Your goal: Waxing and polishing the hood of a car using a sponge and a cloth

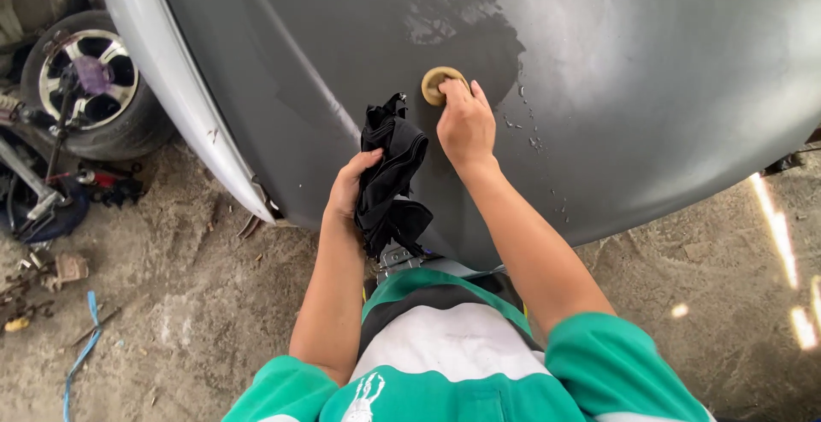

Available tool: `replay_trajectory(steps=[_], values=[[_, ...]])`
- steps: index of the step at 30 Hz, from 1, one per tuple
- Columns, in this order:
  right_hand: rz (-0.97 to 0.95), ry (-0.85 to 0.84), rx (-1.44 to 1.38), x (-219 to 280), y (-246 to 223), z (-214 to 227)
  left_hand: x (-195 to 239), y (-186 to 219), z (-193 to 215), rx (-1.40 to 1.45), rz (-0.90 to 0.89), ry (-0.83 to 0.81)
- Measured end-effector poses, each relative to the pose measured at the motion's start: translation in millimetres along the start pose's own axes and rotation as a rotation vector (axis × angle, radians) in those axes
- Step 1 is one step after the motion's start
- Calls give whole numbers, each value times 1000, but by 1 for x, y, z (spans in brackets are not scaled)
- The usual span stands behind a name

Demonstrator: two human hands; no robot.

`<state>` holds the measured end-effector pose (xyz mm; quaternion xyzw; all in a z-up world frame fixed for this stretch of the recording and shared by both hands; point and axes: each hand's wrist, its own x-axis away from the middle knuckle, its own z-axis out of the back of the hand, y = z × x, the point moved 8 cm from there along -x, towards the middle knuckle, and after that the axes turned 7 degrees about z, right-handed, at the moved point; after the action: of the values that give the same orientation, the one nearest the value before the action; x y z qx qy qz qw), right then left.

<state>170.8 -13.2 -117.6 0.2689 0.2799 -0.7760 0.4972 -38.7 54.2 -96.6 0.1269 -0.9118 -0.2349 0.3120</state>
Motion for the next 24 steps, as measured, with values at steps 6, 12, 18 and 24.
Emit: replay_trajectory(steps=[6, 12, 18, 24], values=[[14, -33, 69, -6, 6, -7, -7, -15, 15, 60, 61, 54], [93, -40, -24, 2, 1, 9, 11, -25, 1, 105, 21, 124], [216, -6, -5, -25, 30, -10, 0, -49, -1, 217, -45, 230], [404, -65, -126, -36, 27, 44, 24, -68, -31, 278, -156, 388]])
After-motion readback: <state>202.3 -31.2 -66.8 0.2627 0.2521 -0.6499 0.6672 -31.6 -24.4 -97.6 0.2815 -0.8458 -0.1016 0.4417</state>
